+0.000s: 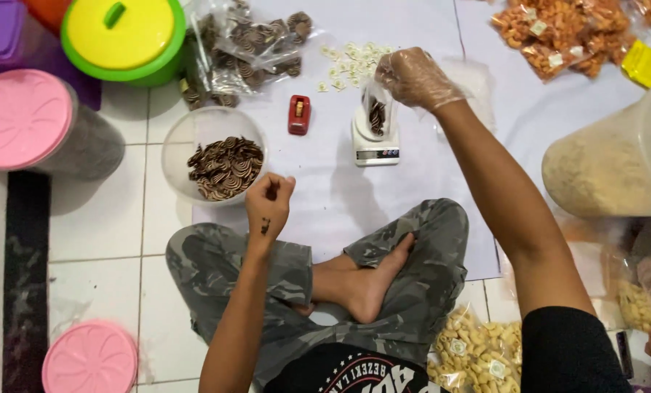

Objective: The person is portioning cookies from a large bowl into small plastic bags and weighing each bag on a digital scale for packaging.

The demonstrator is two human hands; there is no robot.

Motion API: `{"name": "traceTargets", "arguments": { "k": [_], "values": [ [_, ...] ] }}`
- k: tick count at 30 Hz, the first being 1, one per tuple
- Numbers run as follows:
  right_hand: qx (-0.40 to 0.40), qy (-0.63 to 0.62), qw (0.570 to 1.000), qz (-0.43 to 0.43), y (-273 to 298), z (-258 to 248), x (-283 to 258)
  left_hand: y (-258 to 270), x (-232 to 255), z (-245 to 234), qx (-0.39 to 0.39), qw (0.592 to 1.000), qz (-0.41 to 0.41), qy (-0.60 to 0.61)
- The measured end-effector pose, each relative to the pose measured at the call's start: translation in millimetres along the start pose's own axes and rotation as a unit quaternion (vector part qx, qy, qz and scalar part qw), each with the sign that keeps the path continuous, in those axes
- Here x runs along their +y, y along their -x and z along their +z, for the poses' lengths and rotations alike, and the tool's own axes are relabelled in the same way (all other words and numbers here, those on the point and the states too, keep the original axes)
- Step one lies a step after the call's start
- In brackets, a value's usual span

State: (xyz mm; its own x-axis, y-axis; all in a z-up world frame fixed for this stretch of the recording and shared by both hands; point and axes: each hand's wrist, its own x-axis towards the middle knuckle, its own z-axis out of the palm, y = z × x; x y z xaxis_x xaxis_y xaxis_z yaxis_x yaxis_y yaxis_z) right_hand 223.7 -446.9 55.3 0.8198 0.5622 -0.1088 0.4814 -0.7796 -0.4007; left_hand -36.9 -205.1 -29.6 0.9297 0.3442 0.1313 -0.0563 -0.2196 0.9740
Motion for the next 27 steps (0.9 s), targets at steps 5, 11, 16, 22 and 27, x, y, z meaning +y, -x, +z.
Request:
{"name": "traceTargets", "arguments": {
  "k": [5, 11, 16, 22, 27],
  "values": [
    [0.123, -0.058, 0.991, -0.019, -8.8, 38.3, 65.5, 11.5, -18.9, 1.9, -0.042, 0.996, -0.075, -0.019],
    [0.244, -0.212, 0.926, 0.195, -9.7, 83.0, 117.2, 12.2, -29.7, 0.8, -0.057, 0.988, -0.136, -0.04],
    [0.228, -0.226, 0.9, 0.296, 19.8, 154.2, 161.5, 13.9, -46.7, 8.5, -0.043, 0.983, -0.175, -0.04],
    [0.217, -0.302, 0.878, 0.303, 63.3, 187.6, 145.3, 16.3, -40.7, 12.6, -0.062, 0.983, -0.166, -0.043],
    [0.178, -0.287, 0.895, 0.291, 63.3, 195.1, 132.6, 18.1, -34.7, 19.4, -0.07, 0.984, -0.16, -0.04]
  ]
}}
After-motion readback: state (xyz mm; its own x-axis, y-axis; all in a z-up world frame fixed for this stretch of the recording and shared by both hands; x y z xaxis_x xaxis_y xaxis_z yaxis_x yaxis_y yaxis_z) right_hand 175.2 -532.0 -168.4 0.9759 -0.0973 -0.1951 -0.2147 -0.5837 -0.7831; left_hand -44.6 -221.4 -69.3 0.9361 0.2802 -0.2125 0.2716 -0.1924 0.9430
